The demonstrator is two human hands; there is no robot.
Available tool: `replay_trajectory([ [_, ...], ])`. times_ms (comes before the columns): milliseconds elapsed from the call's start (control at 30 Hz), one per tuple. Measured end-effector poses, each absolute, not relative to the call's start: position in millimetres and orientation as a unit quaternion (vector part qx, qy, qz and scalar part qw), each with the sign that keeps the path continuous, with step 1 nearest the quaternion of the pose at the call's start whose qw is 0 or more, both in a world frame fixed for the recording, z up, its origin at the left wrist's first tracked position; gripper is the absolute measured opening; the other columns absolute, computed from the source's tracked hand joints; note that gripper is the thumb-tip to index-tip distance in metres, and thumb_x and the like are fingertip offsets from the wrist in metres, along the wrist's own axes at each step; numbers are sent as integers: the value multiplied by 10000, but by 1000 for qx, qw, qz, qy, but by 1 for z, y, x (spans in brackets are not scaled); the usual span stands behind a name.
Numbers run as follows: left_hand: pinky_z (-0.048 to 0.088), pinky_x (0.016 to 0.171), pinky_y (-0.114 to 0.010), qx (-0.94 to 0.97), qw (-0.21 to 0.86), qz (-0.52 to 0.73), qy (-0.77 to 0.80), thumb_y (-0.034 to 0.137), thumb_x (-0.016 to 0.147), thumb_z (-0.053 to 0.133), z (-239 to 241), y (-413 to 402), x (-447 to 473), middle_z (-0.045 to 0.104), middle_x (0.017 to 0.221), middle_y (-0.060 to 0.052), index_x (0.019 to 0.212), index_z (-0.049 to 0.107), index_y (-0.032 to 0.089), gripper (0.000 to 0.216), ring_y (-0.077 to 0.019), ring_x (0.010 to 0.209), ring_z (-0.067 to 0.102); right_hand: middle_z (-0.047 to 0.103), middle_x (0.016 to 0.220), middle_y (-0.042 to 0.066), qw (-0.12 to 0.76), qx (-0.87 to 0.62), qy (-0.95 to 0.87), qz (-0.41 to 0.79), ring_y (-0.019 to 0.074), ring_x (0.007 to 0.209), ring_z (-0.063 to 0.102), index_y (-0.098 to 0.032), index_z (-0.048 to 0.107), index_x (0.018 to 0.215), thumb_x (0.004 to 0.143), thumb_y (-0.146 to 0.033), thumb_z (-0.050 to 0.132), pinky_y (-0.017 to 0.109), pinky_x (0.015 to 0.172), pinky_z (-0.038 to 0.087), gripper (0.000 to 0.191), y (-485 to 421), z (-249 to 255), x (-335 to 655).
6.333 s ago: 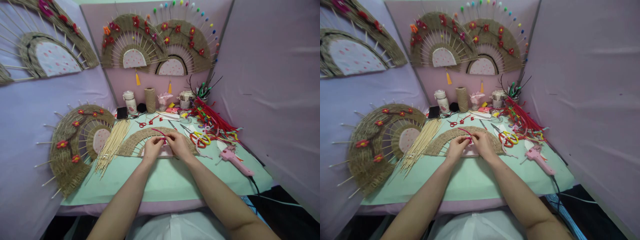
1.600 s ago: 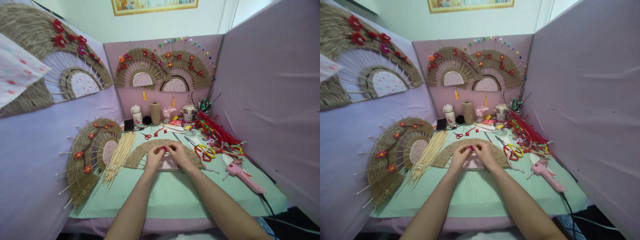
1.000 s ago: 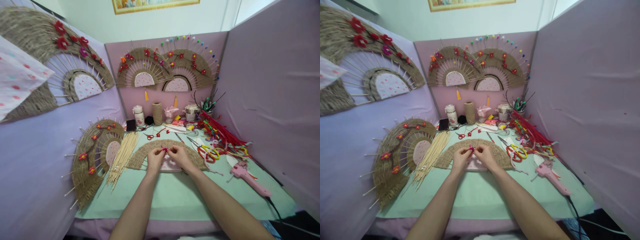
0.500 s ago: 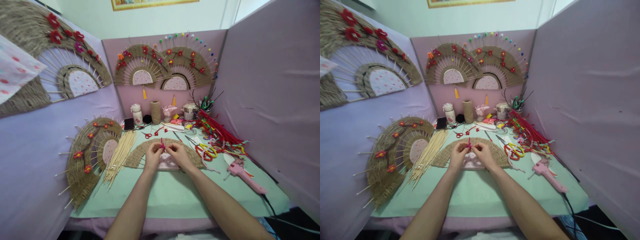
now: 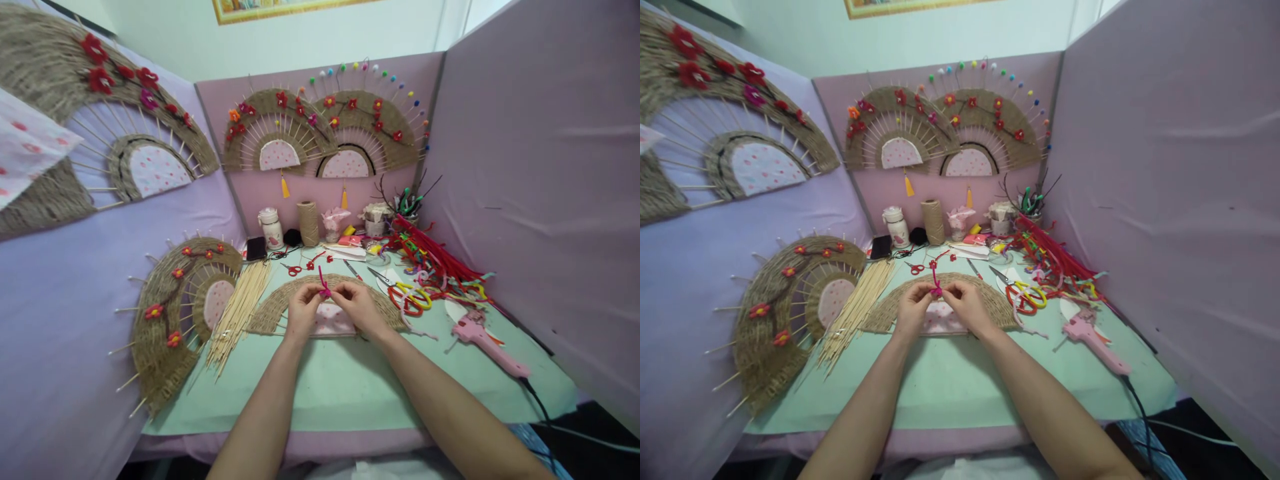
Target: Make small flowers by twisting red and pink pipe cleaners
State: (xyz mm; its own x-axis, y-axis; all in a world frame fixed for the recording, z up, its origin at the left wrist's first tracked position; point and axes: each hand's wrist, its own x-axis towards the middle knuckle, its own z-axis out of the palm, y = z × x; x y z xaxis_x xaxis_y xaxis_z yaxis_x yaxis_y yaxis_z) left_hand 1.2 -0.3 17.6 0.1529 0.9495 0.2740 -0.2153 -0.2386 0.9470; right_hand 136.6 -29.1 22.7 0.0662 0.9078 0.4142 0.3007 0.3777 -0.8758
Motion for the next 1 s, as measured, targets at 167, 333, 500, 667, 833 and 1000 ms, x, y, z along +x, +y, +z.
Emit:
replay_trajectory([
  [167, 459, 713, -241, 501, 596, 531, 335, 276, 617, 718, 18, 1, -1, 639, 716, -12, 752, 618, 142, 215, -101, 687, 584, 624, 786, 32, 567, -488, -594, 295, 141, 675, 543, -165, 614, 931, 712, -317, 611, 249, 613, 433, 267, -25, 21, 142],
  [333, 460, 650, -227, 447, 693, 459, 331, 269, 569, 758, 21, -1, -5, 631, 708, -18, 800, 619, 130, 303, -88, 625, 574, 645, 902, 42, 536, -421, -612, 402, 159, 842, 577, -178, 629, 939, 725, -304, 598, 285, 773, 438, 251, -25, 24, 147],
  [500, 454, 620, -219, 424, 708, 452, 338, 271, 573, 759, 22, -3, -5, 623, 663, -15, 792, 608, 128, 302, -83, 596, 570, 630, 768, 8, 510, -443, -557, 482, 123, 678, 555, -163, 624, 804, 681, -351, 647, 248, 654, 424, 226, -24, 23, 149],
  [667, 429, 566, -210, 435, 695, 447, 358, 269, 545, 769, 18, -2, -3, 613, 633, -3, 738, 611, 125, 288, -78, 550, 548, 642, 753, 17, 483, -433, -530, 547, 117, 631, 552, -152, 632, 830, 620, -360, 696, 238, 598, 413, 302, -19, 13, 151],
  [833, 419, 542, -208, 441, 670, 450, 392, 270, 528, 774, 15, -2, -1, 608, 605, -11, 709, 621, 108, 287, -81, 531, 540, 664, 755, 35, 460, -464, -556, 514, 129, 641, 559, -140, 657, 819, 641, -354, 676, 243, 605, 410, 279, -18, 11, 151],
  [1000, 429, 545, -188, 402, 715, 455, 348, 216, 545, 771, 13, 0, -1, 594, 589, -1, 715, 615, 110, 254, -65, 529, 531, 671, 818, 39, 468, -464, -574, 487, 147, 723, 580, -150, 669, 852, 659, -360, 653, 265, 700, 434, 286, -19, 14, 151],
])
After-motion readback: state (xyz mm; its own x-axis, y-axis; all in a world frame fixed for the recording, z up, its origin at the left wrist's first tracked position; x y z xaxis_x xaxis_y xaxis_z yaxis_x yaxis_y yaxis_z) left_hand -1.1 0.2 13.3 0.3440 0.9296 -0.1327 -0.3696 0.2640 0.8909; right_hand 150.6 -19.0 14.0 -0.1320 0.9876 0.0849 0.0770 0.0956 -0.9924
